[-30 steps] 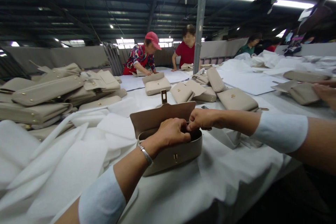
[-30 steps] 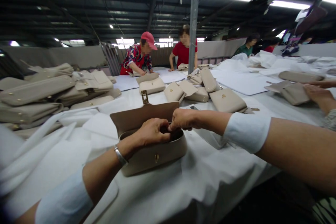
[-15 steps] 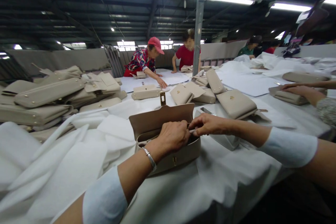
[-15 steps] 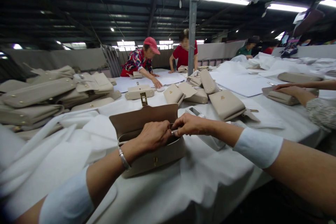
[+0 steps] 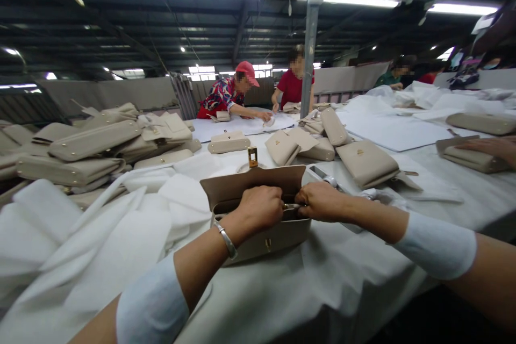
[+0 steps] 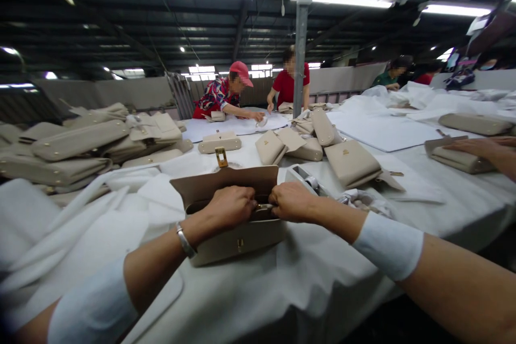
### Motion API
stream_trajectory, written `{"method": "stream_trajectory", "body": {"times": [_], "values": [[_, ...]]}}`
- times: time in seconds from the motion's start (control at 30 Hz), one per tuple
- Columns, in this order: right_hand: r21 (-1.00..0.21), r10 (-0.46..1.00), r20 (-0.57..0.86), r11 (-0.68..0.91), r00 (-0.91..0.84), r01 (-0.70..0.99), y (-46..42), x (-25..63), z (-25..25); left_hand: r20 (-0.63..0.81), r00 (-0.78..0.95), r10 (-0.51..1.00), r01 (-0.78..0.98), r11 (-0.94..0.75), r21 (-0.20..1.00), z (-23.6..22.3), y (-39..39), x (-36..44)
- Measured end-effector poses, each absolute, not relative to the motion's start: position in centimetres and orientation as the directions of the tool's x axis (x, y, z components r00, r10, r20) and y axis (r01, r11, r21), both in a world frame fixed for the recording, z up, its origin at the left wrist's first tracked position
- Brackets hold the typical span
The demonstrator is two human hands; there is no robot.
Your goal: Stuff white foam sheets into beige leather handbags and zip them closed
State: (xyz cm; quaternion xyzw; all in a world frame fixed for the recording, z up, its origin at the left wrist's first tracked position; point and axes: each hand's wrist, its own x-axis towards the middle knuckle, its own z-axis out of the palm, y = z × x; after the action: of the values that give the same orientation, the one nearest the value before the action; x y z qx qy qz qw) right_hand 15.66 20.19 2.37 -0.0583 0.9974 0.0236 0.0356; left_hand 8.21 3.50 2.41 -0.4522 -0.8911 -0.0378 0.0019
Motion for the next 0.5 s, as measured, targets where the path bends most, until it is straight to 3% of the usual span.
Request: {"method": "stream_trajectory", "body": {"times": [0.13, 0.27, 0.33, 0.5], "values": [[0.079, -0.112, -0.07, 0.99, -0.991, -0.118, 19.4, 16.5, 2.4, -0.029, -0.603, 0.797, 0.78, 0.597, 0.187, 2.6, 2.4, 8.0], [0.058, -0.081, -0.059, 0.995, -0.995, -0.085, 19.1, 17.2, 2.4, -0.095, -0.584, 0.806, 0.774, 0.588, 0.235, 2.9, 1.5, 8.2], [-0.032, -0.065, -0.112, 0.998, -0.992, -0.062, 19.6, 17.2, 2.3, -0.098, -0.591, 0.801, 0.762, 0.594, 0.256, 3.0, 0.9, 8.2], [-0.426, -0.197, -0.293, 0.903, -0.936, -0.056, 21.5, 16.3, 1.7, -0.048, -0.668, 0.742, 0.712, 0.657, 0.246, 3.4, -1.4, 8.1]]}}
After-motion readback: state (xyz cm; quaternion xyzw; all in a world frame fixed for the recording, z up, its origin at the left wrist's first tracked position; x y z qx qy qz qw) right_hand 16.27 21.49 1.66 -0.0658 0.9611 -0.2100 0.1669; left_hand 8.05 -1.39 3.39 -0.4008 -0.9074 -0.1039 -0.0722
